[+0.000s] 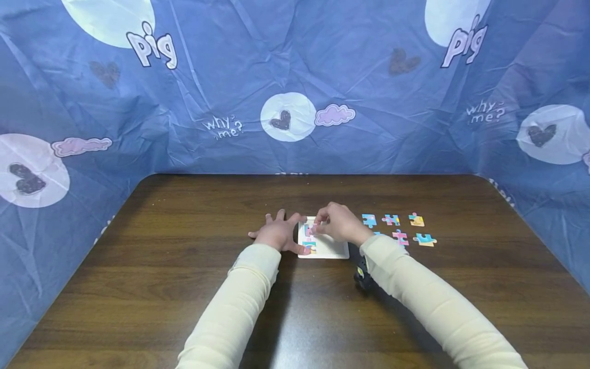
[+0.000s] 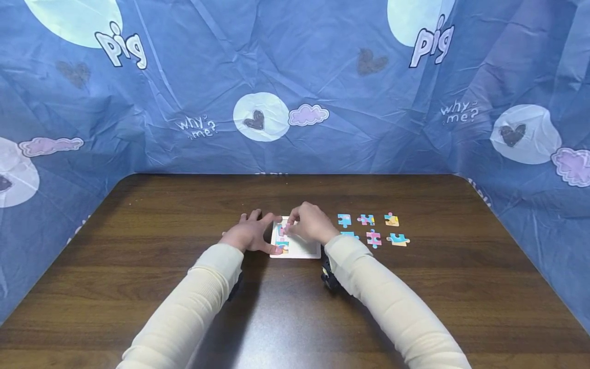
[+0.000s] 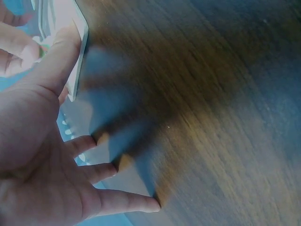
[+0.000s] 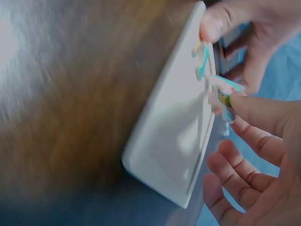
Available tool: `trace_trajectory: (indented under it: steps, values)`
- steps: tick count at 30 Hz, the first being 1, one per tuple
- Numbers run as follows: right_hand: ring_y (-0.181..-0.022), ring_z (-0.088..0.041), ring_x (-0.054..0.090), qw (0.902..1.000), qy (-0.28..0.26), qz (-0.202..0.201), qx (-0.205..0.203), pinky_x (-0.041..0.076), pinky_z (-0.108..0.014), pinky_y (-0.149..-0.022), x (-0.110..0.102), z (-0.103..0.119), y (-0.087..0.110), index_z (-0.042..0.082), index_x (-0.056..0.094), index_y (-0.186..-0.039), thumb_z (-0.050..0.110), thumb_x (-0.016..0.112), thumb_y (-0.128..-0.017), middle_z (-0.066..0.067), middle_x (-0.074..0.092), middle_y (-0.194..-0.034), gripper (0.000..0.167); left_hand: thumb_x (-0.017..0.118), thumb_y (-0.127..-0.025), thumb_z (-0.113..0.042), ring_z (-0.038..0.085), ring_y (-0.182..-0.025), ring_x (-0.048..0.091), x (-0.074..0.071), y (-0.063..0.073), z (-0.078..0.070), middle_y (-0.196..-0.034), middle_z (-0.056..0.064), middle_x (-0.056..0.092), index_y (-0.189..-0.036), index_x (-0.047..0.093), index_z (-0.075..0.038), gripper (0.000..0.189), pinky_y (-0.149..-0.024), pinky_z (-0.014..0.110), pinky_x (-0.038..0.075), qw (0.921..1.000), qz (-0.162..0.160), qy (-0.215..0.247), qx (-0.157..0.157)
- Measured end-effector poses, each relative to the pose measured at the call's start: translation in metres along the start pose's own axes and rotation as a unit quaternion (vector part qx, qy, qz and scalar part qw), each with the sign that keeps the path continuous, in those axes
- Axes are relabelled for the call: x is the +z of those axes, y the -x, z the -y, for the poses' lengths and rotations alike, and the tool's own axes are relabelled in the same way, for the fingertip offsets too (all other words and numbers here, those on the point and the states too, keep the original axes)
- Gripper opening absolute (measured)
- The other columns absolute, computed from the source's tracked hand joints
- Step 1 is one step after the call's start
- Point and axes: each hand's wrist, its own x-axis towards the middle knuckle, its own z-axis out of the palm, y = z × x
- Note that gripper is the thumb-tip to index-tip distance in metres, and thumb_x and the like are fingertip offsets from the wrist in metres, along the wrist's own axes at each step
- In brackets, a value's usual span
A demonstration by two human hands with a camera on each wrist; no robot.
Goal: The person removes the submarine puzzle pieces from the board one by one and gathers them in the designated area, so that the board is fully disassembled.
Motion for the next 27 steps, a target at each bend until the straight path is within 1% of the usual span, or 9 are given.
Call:
trace_trajectory:
  steps: [3, 5, 8, 12, 14, 17, 21, 24, 27]
  values:
    - [-0.078, -0.017, 0.055, 1.0000, 0.001, 0.003, 0.002, 0.045, -0.030, -0.068, -0.006, -0.003, 0.000, 0.010, 0.076, -0.089, 0.014, 0.075, -0.092, -0.001, 0.067, -0.085, 0.006, 0.082, -0.084, -0.044, 0.050, -0.152, 0.008, 0.000, 0.000, 0.000, -0.169, 0.015, 0.012, -0.155, 0.036, -0.036, 0.085, -0.101, 0.085, 0.023, 1.0000, 0.004, 0.002, -0.002]
    - [-0.078, -0.018, 0.056, 0.9999, 0.008, 0.012, 0.005, 0.046, -0.031, -0.069, -0.008, -0.004, 0.000, 0.009, 0.076, -0.090, 0.015, 0.074, -0.093, -0.002, 0.067, -0.084, 0.006, 0.082, -0.084, -0.044, 0.049, -0.152, 0.007, -0.001, 0.000, 0.000, -0.169, 0.015, 0.011, -0.155, 0.036, -0.036, 0.085, -0.101, 0.085, 0.023, 1.0000, 0.006, 0.003, -0.002]
    - [-0.085, -0.021, 0.057, 0.9994, 0.033, 0.014, 0.001, 0.049, -0.036, -0.076, -0.007, -0.007, 0.001, 0.009, 0.076, -0.095, 0.018, 0.076, -0.092, -0.005, 0.064, -0.090, 0.010, 0.082, -0.084, -0.044, 0.050, -0.152, 0.007, 0.000, 0.001, 0.000, -0.169, 0.015, 0.011, -0.155, 0.036, -0.036, 0.086, -0.101, 0.085, 0.023, 1.0000, 0.005, 0.004, 0.000]
    - [-0.094, -0.024, 0.058, 0.9978, 0.065, 0.013, 0.002, 0.051, -0.040, -0.082, -0.003, -0.008, 0.002, 0.009, 0.075, -0.108, 0.022, 0.080, -0.088, -0.008, 0.061, -0.100, 0.025, 0.082, -0.084, -0.043, 0.050, -0.151, 0.007, 0.000, 0.001, 0.000, -0.169, 0.015, 0.012, -0.156, 0.035, -0.036, 0.086, -0.101, 0.085, 0.023, 1.0000, 0.004, 0.005, 0.002]
    - [-0.095, -0.024, 0.059, 0.9970, 0.077, 0.012, 0.004, 0.052, -0.042, -0.083, -0.002, -0.008, 0.003, 0.010, 0.074, -0.112, 0.024, 0.082, -0.086, -0.008, 0.060, -0.104, 0.031, 0.082, -0.084, -0.043, 0.051, -0.151, 0.008, 0.000, 0.001, 0.000, -0.168, 0.016, 0.012, -0.156, 0.036, -0.035, 0.086, -0.100, 0.085, 0.023, 1.0000, 0.003, 0.005, 0.004]
    - [-0.095, -0.024, 0.058, 0.9958, 0.092, 0.008, -0.001, 0.052, -0.042, -0.083, -0.001, -0.008, 0.004, 0.011, 0.075, -0.112, 0.024, 0.083, -0.086, -0.007, 0.060, -0.106, 0.030, 0.082, -0.084, -0.044, 0.051, -0.151, 0.008, 0.000, 0.001, 0.000, -0.168, 0.016, 0.013, -0.156, 0.036, -0.034, 0.086, -0.100, 0.085, 0.023, 1.0000, 0.004, 0.005, 0.005]
    - [-0.094, -0.025, 0.059, 0.9937, 0.109, -0.002, -0.025, 0.053, -0.043, -0.083, -0.003, -0.009, 0.005, 0.010, 0.076, -0.107, 0.021, 0.083, -0.085, -0.008, 0.060, -0.105, 0.025, 0.082, -0.085, -0.043, 0.050, -0.151, 0.008, 0.000, 0.001, 0.001, -0.168, 0.016, 0.013, -0.156, 0.036, -0.034, 0.085, -0.101, 0.085, 0.023, 0.9999, 0.006, 0.008, 0.005]
    - [-0.096, -0.026, 0.059, 0.9930, 0.112, -0.005, -0.038, 0.053, -0.044, -0.086, -0.005, -0.012, 0.007, 0.010, 0.076, -0.106, 0.020, 0.084, -0.085, -0.009, 0.061, -0.106, 0.025, 0.082, -0.085, -0.043, 0.050, -0.151, 0.008, 0.000, 0.002, 0.001, -0.168, 0.016, 0.013, -0.156, 0.036, -0.034, 0.085, -0.101, 0.085, 0.023, 0.9999, 0.005, 0.009, 0.007]
    - [-0.099, -0.027, 0.059, 0.9938, 0.103, -0.003, -0.040, 0.052, -0.043, -0.088, -0.006, -0.015, 0.007, 0.010, 0.076, -0.108, 0.021, 0.084, -0.085, -0.009, 0.060, -0.109, 0.026, 0.082, -0.084, -0.045, 0.051, -0.151, 0.009, 0.000, 0.002, 0.001, -0.168, 0.017, 0.013, -0.155, 0.037, -0.034, 0.085, -0.100, 0.085, 0.023, 0.9999, 0.002, 0.008, 0.009]
